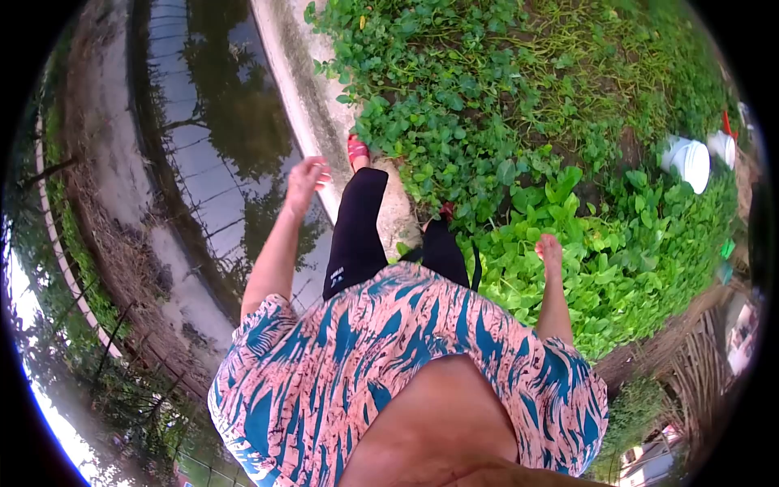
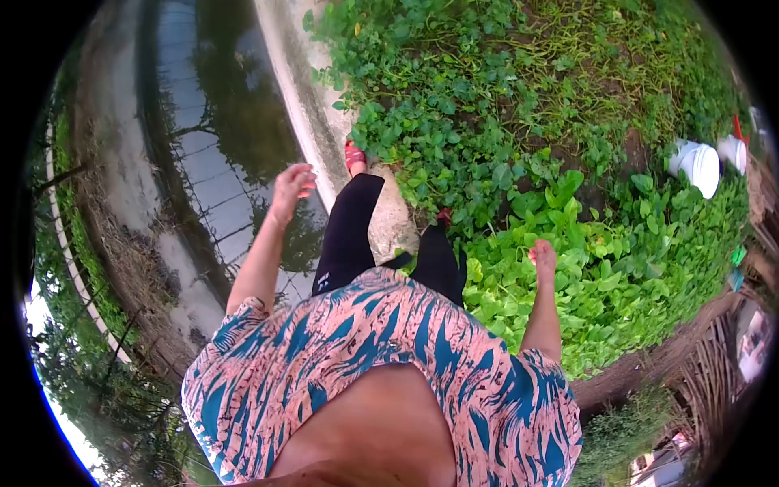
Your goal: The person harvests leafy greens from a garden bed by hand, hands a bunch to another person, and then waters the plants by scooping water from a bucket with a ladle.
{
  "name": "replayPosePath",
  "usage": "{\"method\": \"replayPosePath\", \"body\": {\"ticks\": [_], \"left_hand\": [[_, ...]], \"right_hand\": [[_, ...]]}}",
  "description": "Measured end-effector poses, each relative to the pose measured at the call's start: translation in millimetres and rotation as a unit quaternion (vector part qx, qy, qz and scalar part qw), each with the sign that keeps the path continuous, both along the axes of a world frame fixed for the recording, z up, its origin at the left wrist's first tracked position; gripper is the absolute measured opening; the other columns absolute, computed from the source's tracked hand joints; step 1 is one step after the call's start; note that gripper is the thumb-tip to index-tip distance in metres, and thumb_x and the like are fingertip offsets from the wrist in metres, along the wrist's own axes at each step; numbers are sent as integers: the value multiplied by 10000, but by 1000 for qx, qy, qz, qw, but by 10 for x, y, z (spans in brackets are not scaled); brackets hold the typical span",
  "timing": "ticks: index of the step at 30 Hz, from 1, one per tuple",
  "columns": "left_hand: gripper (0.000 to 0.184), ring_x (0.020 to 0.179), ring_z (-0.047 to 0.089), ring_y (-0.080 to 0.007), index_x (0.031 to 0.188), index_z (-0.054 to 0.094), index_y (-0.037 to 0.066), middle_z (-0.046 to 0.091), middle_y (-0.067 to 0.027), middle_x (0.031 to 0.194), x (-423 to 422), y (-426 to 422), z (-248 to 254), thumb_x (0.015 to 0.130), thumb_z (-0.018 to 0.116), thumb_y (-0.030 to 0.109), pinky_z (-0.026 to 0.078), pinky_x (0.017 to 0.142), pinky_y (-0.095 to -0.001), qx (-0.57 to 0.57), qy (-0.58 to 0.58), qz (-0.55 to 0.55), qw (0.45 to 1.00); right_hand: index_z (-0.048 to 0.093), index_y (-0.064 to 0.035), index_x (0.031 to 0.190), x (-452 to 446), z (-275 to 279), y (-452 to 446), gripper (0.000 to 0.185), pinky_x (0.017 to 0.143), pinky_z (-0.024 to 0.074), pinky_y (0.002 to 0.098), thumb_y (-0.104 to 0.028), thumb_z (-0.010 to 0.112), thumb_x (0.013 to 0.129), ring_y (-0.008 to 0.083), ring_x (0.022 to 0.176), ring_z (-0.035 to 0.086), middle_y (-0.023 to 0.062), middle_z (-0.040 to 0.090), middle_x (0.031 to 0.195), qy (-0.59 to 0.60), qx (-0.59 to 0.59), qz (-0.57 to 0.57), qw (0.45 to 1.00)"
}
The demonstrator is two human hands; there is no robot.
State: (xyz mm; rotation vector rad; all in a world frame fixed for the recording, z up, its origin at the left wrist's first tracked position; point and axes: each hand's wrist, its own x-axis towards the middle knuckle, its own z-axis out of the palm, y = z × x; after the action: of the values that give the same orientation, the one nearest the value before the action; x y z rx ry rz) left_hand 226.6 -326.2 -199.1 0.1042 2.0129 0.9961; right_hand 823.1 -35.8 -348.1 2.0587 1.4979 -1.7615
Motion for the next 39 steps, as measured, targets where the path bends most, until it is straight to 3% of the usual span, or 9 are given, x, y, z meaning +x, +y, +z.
{"method": "replayPosePath", "body": {"ticks": [10, 16, 21, 24, 27, 29, 32, 36, 39], "left_hand": [[332, 733, 603, -94, 1093, 571, 62, 645, -38, 888, 568, 565, -2085, 916, 574, 342, 484, 636, -220, 126, -143, 90, 978], [261, 693, 564, -76, 1070, 573, 69, 632, -18, 847, 657, 661, -3171, 937, 547, 293, 434, 609, -210, 130, -229, 169, 950], [175, 710, 567, -87, 1068, 573, 67, 632, -29, 862, 484, 807, -3383, 925, 532, 159, 430, 634, -218, 66, -288, 242, 924], [148, 692, 568, -91, 1034, 590, 66, 635, -31, 828, 210, 976, -3267, 910, 521, 110, 435, 623, -221, 103, -306, 267, 908], [124, 659, 559, -92, 998, 604, 67, 637, -35, 812, 45, 958, -3285, 906, 527, 99, 434, 607, -214, 76, -325, 334, 882], [116, 652, 551, -90, 993, 603, 61, 631, -37, 805, -60, 937, -3318, 908, 527, 88, 426, 591, -202, 85, -333, 398, 851], [110, 643, 539, -84, 992, 598, 56, 622, -34, 803, -222, 1043, -3272, 916, 523, 85, 417, 577, -200, 95, -296, 428, 849], [109, 652, 536, -83, 995, 592, 60, 617, -30, 815, -280, 1121, -3308, 919, 524, 97, 418, 587, -207, 113, -296, 424, 848], [114, 662, 539, -85, 1008, 586, 66, 616, -28, 816, -244, 1139, -3310, 916, 532, 108, 420, 593, -210, 132, -316, 409, 846]], "right_hand": [[600, -68, 1106, -3069, -398, 359, 254, 761, 519, 261, -229, 480, 950, 137, 879, 616, 69, 633, 980, 184, -2, 173, 968], [584, -51, 1154, -5237, -1539, 63, 265, 907, 464, 283, -139, 465, 934, 177, 968, 621, 69, 622, 1095, 237, -10, 259, 936], [481, -6, 1270, -6356, -2882, -100, 426, 1029, 360, 366, -118, 527, 862, 277, 1141, 537, 161, 551, 1239, 105, 107, 401, 904], [364, 16, 1340, -6607, -3701, -175, 512, 962, 424, 411, -60, 483, 847, 340, 1141, 520, 235, 447, 1311, -51, 185, 515, 835], [390, 14, 1283, -6580, -3815, -315, 456, 880, 480, 421, -30, 464, 835, 384, 1087, 542, 271, 434, 1280, -152, 187, 571, 785], [482, -3, 1179, -6443, -3665, -414, 345, 881, 459, 442, -20, 490, 834, 357, 1050, 549, 236, 493, 1204, -144, 103, 620, 764], [517, -5, 1075, -6110, -3275, -474, 278, 858, 444, 438, -19, 517, 797, 344, 1003, 535, 202, 518, 1109, -55, 205, 650, 730], [527, -71, 1126, -5750, -3023, -314, 381, 900, 428, 406, 30, 526, 759, 339, 1059, 498, 155, 498, 1159, 32, 198, 629, 751], [537, -97, 1190, -5726, -2778, -217, 355, 913, 418, 337, -37, 513, 841, 252, 1059, 502, 117, 506, 1159, 72, 108, 371, 920]]}}
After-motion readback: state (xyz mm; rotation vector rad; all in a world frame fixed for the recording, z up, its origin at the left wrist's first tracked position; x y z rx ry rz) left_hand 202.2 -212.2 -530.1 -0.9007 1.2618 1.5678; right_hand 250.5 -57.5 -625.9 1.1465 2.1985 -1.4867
